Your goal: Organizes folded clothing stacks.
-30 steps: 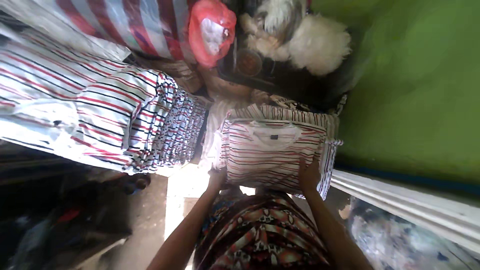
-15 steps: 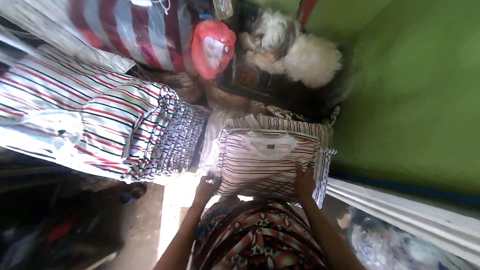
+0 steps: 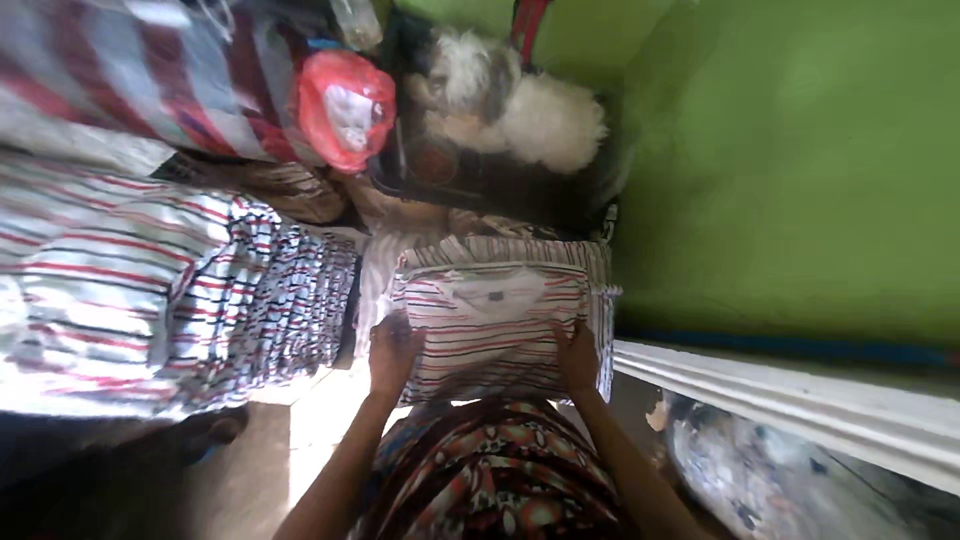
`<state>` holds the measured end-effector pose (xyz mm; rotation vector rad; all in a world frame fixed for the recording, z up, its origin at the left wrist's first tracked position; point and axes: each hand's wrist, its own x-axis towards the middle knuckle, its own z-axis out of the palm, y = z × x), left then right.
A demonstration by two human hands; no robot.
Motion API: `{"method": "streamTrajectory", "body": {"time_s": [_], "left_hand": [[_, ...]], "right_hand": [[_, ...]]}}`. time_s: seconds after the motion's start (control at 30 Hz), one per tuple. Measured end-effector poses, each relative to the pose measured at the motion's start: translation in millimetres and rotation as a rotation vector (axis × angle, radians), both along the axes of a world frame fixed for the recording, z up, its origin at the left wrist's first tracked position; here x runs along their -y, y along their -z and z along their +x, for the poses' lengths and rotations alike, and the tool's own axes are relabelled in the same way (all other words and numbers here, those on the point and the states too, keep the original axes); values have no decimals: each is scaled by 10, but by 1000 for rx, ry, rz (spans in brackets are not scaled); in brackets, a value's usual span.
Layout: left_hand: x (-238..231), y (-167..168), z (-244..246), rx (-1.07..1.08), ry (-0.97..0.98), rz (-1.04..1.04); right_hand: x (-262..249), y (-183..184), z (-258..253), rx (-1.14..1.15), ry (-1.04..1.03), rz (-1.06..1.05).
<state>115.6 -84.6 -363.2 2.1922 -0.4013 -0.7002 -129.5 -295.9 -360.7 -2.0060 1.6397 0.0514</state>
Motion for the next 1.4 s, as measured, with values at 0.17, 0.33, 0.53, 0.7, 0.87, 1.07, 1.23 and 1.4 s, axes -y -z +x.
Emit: {"method": "streamTrajectory", "body": {"time_s": [0.17,0.33,0.53,0.7,0.87,1.07,1.23,1.4], "left_hand": [[-544,-11,163,-139,-89,100],[-1093,268,-148,-809,-41,225],[-878,314,-257,-1146,-311,-138],[-806,224,-337,-1050,-348,-152],[-761,176,-392,-865,-149,-83],[-622,11,-307,-969,-37,-188],[-465,-36,-186,-832,-180,-251],[-183,24,81,-666,-188,-229]], "right_hand": [[-9,68,-357,118,177,-59],[-190,114,-601,-63,282,110],[-268,308,-687,-17,568,289],[-236,438,-772,151,755,388],[-274,335,-762,129,646,339],[-235,305,-821,59,521,347],[-190,277,-801,16,420,275],[-174,-167,-232,68,48,-169]]}}
